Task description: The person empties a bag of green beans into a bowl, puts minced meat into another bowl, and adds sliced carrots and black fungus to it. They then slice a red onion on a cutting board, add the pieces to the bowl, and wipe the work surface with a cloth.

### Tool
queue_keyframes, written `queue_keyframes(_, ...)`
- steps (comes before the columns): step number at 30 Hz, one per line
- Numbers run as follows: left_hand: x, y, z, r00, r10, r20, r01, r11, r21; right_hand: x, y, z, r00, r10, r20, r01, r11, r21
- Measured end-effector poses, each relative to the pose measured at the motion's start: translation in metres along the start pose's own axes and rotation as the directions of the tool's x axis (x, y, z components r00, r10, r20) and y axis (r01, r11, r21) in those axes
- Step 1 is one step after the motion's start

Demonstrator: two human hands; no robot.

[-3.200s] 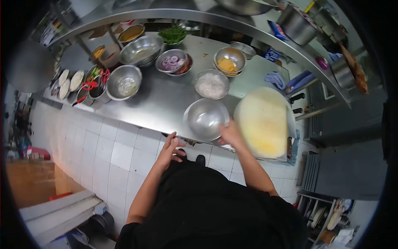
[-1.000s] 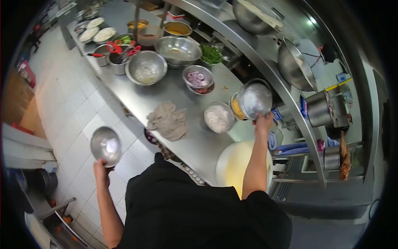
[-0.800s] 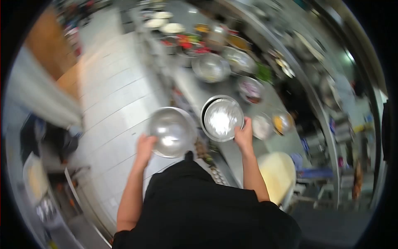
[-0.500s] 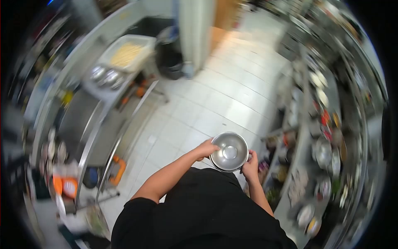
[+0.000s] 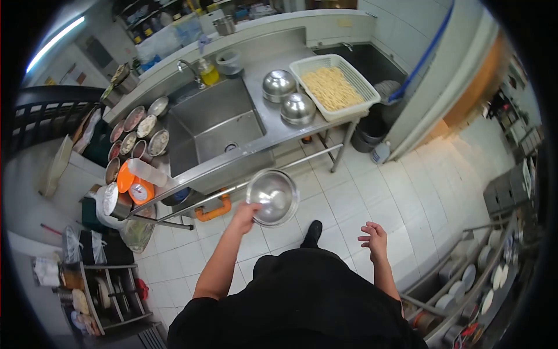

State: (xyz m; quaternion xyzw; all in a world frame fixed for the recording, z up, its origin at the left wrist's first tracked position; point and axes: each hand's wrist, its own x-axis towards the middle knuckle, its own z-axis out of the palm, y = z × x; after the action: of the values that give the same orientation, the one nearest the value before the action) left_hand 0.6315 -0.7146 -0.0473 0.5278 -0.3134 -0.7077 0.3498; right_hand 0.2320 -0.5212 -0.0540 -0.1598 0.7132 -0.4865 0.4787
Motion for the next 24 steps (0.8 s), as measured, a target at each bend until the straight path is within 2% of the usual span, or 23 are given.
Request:
queue_keyframes(1,0.001,0.018,-0.014,0.992,0.075,-0.104,-0.081,0.995,-0.052,0.018,-0.011,0.007,1.0,0.008,0.014,-0.008,1.0,-0.004)
queue_keyframes(3,0.019,0.049,-0.055,0.956,0.128,-0.264,-0.169,0.976,-0.136,0.054,-0.034,0.026,0.997,0.008,0.078,-0.005,0.999,-0.034)
queue_keyframes(5,0.013,0.1,-0.061,0.902,0.177,-0.394,-0.26,0.951,-0.166,0.095,-0.055,0.05,0.991,0.004,0.136,0.005,0.998,-0.066)
queue_keyframes(6,0.035,0.103,-0.095,0.865,0.222,-0.449,-0.328,0.929,-0.173,0.113,-0.064,0.063,0.981,-0.007,0.196,0.028,0.994,-0.104)
queue_keyframes(7,0.044,0.117,-0.106,0.775,0.258,-0.577,-0.392,0.912,-0.118,0.128,-0.071,0.075,0.967,-0.012,0.254,0.049,0.989,-0.14)
queue_keyframes(8,0.048,0.136,-0.118,0.772,0.201,-0.603,-0.356,0.923,-0.148,0.14,-0.077,0.087,0.964,-0.002,0.268,0.043,0.988,-0.149)
queue_keyframes(11,0.076,0.175,-0.139,0.756,0.206,-0.621,-0.397,0.899,-0.185,0.177,-0.095,0.119,0.949,0.008,0.315,0.067,0.972,-0.226)
queue_keyframes(14,0.127,0.197,-0.163,0.782,0.124,-0.61,-0.329,0.915,-0.235,0.202,-0.089,0.137,0.933,0.023,0.36,0.087,0.955,-0.285)
queue_keyframes(16,0.167,0.204,-0.169,0.744,0.157,-0.649,-0.259,0.964,-0.063,0.219,-0.068,0.136,0.935,0.082,0.345,0.073,0.907,-0.414)
queue_keyframes(17,0.201,0.197,-0.182,0.728,0.119,-0.676,-0.196,0.98,-0.04,0.229,-0.049,0.128,0.944,0.1,0.314,0.062,0.882,-0.468)
queue_keyframes(18,0.243,0.177,-0.206,0.739,0.1,-0.667,-0.177,0.983,-0.049,0.237,-0.028,0.117,0.958,0.123,0.257,0.028,0.858,-0.513)
queue_keyframes(20,0.318,0.14,-0.246,0.72,-0.072,-0.69,0.077,0.997,-0.024,0.238,0.02,0.081,0.977,0.189,0.097,-0.101,0.816,-0.57)
queue_keyframes(21,0.312,0.149,-0.209,0.626,-0.132,-0.769,0.076,0.991,-0.108,0.23,0.045,0.06,0.973,0.23,-0.006,-0.192,0.798,-0.571)
queue_keyframes(22,0.338,0.123,-0.221,0.636,-0.127,-0.761,0.132,0.99,-0.055,0.216,0.066,0.04,0.946,0.312,-0.085,-0.296,0.732,-0.614)
queue_keyframes(23,0.373,0.081,-0.255,0.685,-0.074,-0.724,0.228,0.966,0.117,0.199,0.061,0.041,0.941,0.317,-0.121,-0.323,0.728,-0.605)
queue_keyframes(24,0.406,0.039,-0.292,0.809,0.097,-0.58,0.311,0.767,0.561,0.176,0.049,0.039,0.916,0.365,-0.164,-0.382,0.672,-0.635)
